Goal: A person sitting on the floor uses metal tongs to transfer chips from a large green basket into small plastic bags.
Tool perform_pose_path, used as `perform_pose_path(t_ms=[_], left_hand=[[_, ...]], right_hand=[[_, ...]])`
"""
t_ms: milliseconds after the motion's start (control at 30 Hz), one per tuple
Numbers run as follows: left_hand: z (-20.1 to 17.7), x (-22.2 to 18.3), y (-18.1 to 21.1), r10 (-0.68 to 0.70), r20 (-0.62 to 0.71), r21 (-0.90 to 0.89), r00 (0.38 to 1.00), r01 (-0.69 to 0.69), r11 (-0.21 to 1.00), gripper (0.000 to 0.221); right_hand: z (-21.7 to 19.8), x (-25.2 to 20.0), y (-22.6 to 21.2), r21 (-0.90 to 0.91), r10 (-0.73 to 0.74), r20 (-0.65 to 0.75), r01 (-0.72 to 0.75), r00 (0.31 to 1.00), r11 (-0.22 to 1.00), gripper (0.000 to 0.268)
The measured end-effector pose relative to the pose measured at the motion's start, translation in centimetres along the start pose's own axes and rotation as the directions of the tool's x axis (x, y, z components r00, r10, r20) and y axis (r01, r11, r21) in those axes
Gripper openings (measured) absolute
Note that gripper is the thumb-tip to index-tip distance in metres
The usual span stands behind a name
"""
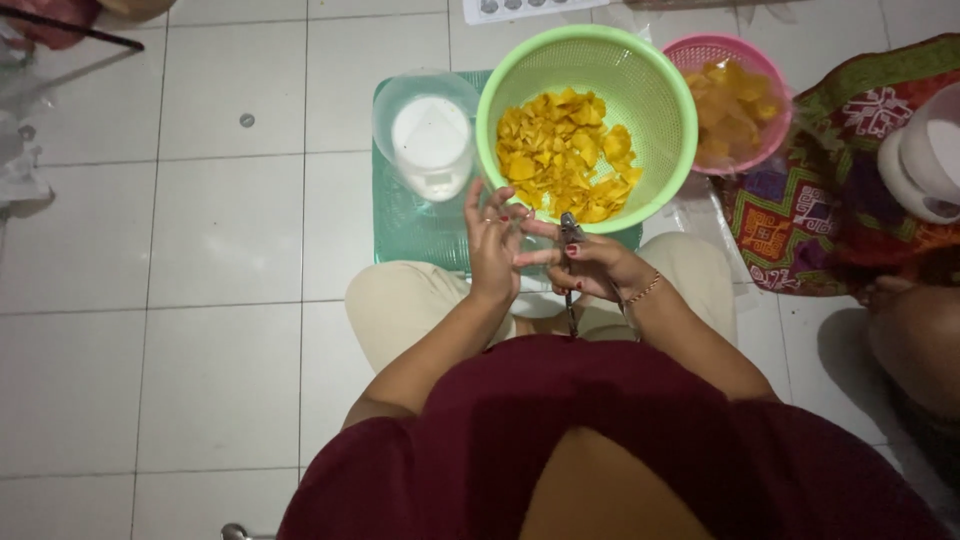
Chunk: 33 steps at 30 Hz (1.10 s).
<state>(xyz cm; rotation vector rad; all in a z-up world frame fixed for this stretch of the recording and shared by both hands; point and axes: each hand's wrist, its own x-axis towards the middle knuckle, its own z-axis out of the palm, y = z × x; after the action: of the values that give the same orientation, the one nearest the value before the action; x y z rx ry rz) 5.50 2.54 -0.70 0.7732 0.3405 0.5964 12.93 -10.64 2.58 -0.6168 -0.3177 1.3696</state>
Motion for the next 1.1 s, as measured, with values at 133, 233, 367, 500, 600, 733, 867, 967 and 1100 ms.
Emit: perform_pose_path(t_ms=[133, 233, 367, 500, 600, 733, 867, 967, 1100], left_hand=[[-0.6, -0.2, -0.7, 0.032, 0.003, -0.168, 0.999, -0.031, 0.985, 0.056], [-1.1, -0.3, -0.6, -0.018, 0.003, -0.307, 1.000, 0.018, 0.952, 0.051], [-0.9, -0.3, -0.1, -0.078, 0.019, -0.342, 0.997, 0.080, 0.936, 0.051], [-1.1, -0.6, 0.0, -0.061, 0.029, -0.312, 0.998, 0.067, 0.948, 0.055], [-1.4, -0.5, 0.2, -0.135, -0.006, -0.259, 0.991, 0.129, 0.957, 0.057], [-2.5, -0.1, -0.3, -0.133, -0.096, -0.171, 0.987, 0.115, 0.978, 0.052], [-3.5, 0.0, 0.0, -0.136, -0.138, -0.223, 0.981, 0.103, 0.969, 0.051], [-5.2, 0.5, 0.2, -0.165, -0.137, -0.289, 0.977, 0.120, 0.950, 0.048], [-6.5, 0.2, 0.9, -0.197, -0.144, -0.343, 0.970, 0.138, 0.929, 0.047]], right_hand=[[-1.5, -0.2, 0.7, -0.016, -0.030, 0.052, 0.031, 0.998, 0.999, 0.037], [0.0, 0.1, 0.4, -0.011, -0.032, 0.096, 0.033, 0.995, 0.999, 0.049], [1.2, 0.5, 0.3, 0.003, -0.050, 0.133, 0.050, 0.990, 0.999, 0.063], [0.7, 0.9, 0.9, -0.008, -0.029, 0.111, 0.030, 0.993, 1.000, 0.059], [0.1, 1.0, 1.3, 0.004, -0.013, 0.055, 0.013, 0.998, 1.000, 0.039], [-0.9, 1.3, 1.7, -0.026, 0.012, 0.052, -0.011, 0.999, 1.000, 0.037], [-3.4, 2.4, 2.4, -0.045, -0.018, 0.207, 0.028, 0.978, 0.999, 0.068], [-6.6, 2.4, 1.8, -0.131, -0.134, 0.179, 0.159, 0.975, 0.979, 0.069], [-9.0, 2.3, -4.1, 0.018, -0.433, -0.112, 0.437, 0.895, 0.899, 0.042]])
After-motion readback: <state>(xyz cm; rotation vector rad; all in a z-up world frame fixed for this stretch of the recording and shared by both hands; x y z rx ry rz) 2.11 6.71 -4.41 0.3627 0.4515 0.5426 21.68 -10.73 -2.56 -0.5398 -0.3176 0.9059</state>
